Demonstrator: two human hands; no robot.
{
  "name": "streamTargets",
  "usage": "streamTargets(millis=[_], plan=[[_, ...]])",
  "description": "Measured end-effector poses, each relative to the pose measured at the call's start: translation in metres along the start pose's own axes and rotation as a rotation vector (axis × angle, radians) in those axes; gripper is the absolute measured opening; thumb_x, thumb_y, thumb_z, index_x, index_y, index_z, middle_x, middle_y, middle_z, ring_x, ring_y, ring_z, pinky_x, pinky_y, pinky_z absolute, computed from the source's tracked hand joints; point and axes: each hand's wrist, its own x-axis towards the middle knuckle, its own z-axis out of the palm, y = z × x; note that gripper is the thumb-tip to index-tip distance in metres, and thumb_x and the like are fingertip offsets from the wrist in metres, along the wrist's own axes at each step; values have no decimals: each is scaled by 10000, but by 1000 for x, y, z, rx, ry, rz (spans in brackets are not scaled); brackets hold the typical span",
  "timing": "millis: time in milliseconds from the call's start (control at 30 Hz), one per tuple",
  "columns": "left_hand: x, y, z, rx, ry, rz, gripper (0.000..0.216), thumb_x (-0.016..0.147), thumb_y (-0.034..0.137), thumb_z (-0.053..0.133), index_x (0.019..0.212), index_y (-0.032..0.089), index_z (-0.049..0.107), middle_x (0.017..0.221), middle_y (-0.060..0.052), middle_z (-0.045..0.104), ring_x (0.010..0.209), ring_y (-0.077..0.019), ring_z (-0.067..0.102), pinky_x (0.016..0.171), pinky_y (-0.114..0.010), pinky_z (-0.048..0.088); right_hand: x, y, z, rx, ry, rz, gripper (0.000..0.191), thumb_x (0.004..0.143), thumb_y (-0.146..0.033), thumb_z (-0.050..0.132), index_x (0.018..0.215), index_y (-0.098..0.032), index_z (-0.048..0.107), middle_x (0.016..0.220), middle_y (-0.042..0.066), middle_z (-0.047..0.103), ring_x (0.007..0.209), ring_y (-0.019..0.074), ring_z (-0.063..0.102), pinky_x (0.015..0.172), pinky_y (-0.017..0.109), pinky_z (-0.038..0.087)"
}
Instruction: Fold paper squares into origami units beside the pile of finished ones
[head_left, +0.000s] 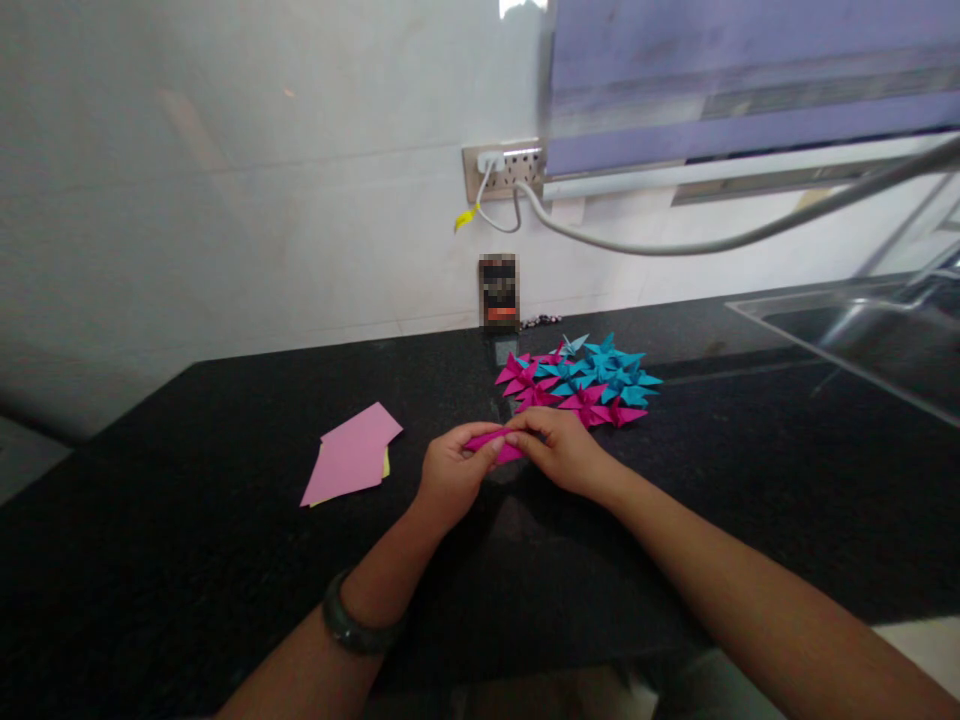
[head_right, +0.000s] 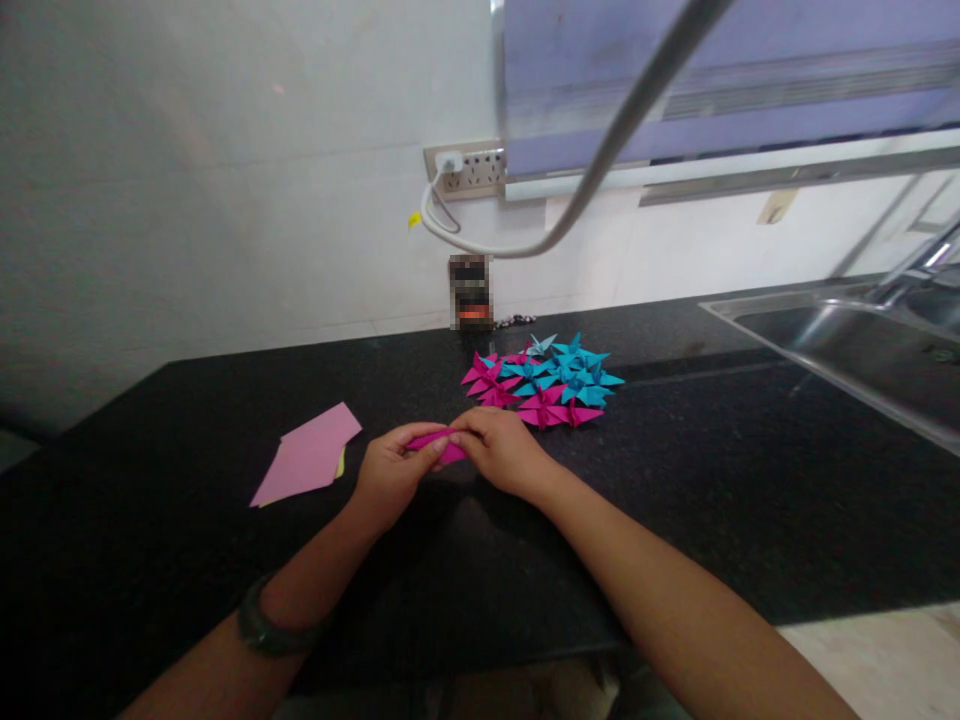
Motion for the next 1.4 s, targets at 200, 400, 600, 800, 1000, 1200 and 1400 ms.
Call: streamTargets(millis=[200,400,600,800,1000,1200,1400], plan=[[0,-1,0,-37,-12,-77,236,654,300,648,803,118,654,680,-36,657,550,-112,595,526,-212,499,-1,-2,1,51,44,4,70,761,-142,536,755,-147,605,682,14,604,629,103,540,592,211,412],[-1,5,0,-78,-27,-132,175,636,250,652,736,106,646,603,-18,631,508,-92,572,499,-189,481,-1,0,2,111,56,-25,108,742,-121,536,756,-156,637,698,24,633,639,104,566,598,209,430],[-3,6,1,-274,-87,-218,208,614,266,675,735,107,617,609,-9,618,524,-90,565,509,-199,481,1,-3,-2,254,20,31,116,740,-182,552,686,-136,644,657,35,614,630,112,555,594,225,430],[-3,8,1,-140,-52,-160,170,604,250,669,702,117,630,585,-2,606,497,-90,549,499,-201,462,2,0,2,474,-51,380,141,688,-263,609,685,-122,603,582,-9,565,514,75,480,489,196,372],[-1,8,0,-119,-76,-132,168,639,271,638,722,125,623,623,-10,617,546,-104,570,545,-223,480,2,3,2,443,-153,398,196,707,-301,587,665,-109,599,583,-5,546,530,83,469,513,210,359],[-2,10,0,-120,-128,-142,212,661,307,622,763,120,623,675,-27,629,584,-112,580,571,-231,482,2,3,1,158,-141,239,182,773,-243,509,677,-120,601,582,-10,528,545,89,460,521,207,340],[-2,8,-1,73,-69,-47,205,656,336,631,682,133,626,572,-7,598,494,-103,534,489,-204,422,0,0,-1,78,-161,98,155,792,-194,501,703,-126,608,641,11,559,612,102,514,569,205,375]])
